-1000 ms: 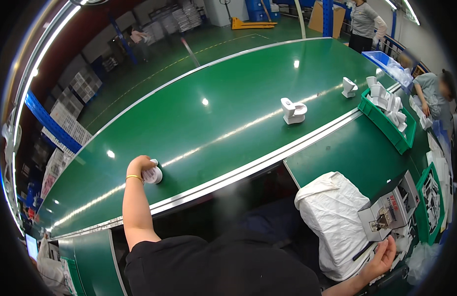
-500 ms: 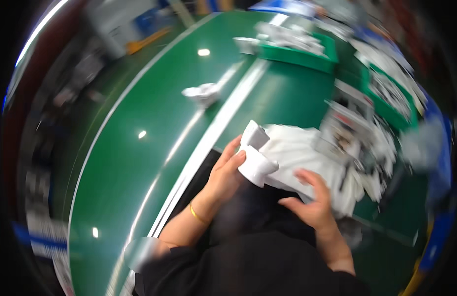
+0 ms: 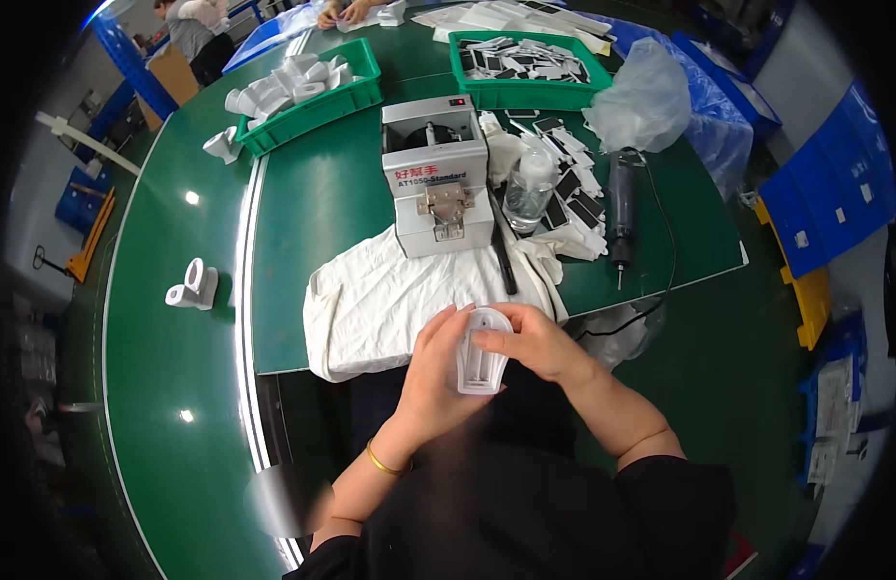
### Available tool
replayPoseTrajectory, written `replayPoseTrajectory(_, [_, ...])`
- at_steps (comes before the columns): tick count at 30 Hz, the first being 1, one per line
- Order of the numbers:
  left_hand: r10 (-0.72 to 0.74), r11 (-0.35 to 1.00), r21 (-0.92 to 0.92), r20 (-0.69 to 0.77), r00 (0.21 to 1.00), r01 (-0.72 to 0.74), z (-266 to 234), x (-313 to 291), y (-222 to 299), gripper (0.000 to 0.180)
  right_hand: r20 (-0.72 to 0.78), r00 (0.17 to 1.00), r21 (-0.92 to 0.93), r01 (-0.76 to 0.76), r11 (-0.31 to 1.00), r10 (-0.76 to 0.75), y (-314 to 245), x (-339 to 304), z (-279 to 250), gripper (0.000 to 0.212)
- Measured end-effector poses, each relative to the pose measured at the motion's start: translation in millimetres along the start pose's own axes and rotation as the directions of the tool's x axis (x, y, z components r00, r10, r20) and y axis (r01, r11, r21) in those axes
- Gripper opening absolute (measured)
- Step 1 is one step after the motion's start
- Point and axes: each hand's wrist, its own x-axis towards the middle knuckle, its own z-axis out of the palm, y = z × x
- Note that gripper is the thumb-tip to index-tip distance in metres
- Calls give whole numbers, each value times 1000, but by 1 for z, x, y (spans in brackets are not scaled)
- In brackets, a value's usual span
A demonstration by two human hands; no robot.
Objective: Assembling electronic housings by inserting components and fastening them with an electric screwdriver.
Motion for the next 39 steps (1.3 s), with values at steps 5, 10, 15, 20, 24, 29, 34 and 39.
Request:
replayPoseTrajectory(5, [-278,948,-185,-91,956,258,5,-10,-4,115,-438,637,-831,-17,556,-635,-34,38,-70,22])
replayPoseTrajectory(10, [-352,909,-260,-62,934,325,9,-13,-5,122,-189,550,-920,-388,-48,-813,-43,80,-124,25])
replayPoseTrajectory(15, [-373,887,-319,-70,925,334,8,-22,-10,123,-458,492,-889,-274,367,-740,-51,73,-118,29])
replayPoseTrajectory(20, [-410,852,-373,-41,911,366,2,-20,-11,122,-552,583,-671,115,733,-597,-52,41,-106,32])
replayPoseTrajectory(24, [-416,810,-468,-34,909,353,3,-15,-20,126,-476,639,-560,309,768,-604,-57,20,-68,27])
replayPoseTrajectory(29, [-430,779,-504,1,903,372,1,-15,-23,125,-317,802,-411,364,836,-506,-53,11,-32,23])
replayPoseTrajectory(34, [-388,800,-501,-11,922,331,-2,-23,-24,123,-314,881,-250,284,926,-355,-43,1,4,38])
replayPoseTrajectory(39, [-458,727,-570,12,889,383,-17,-34,-4,119,-230,948,-139,194,971,-222,-55,-24,52,44])
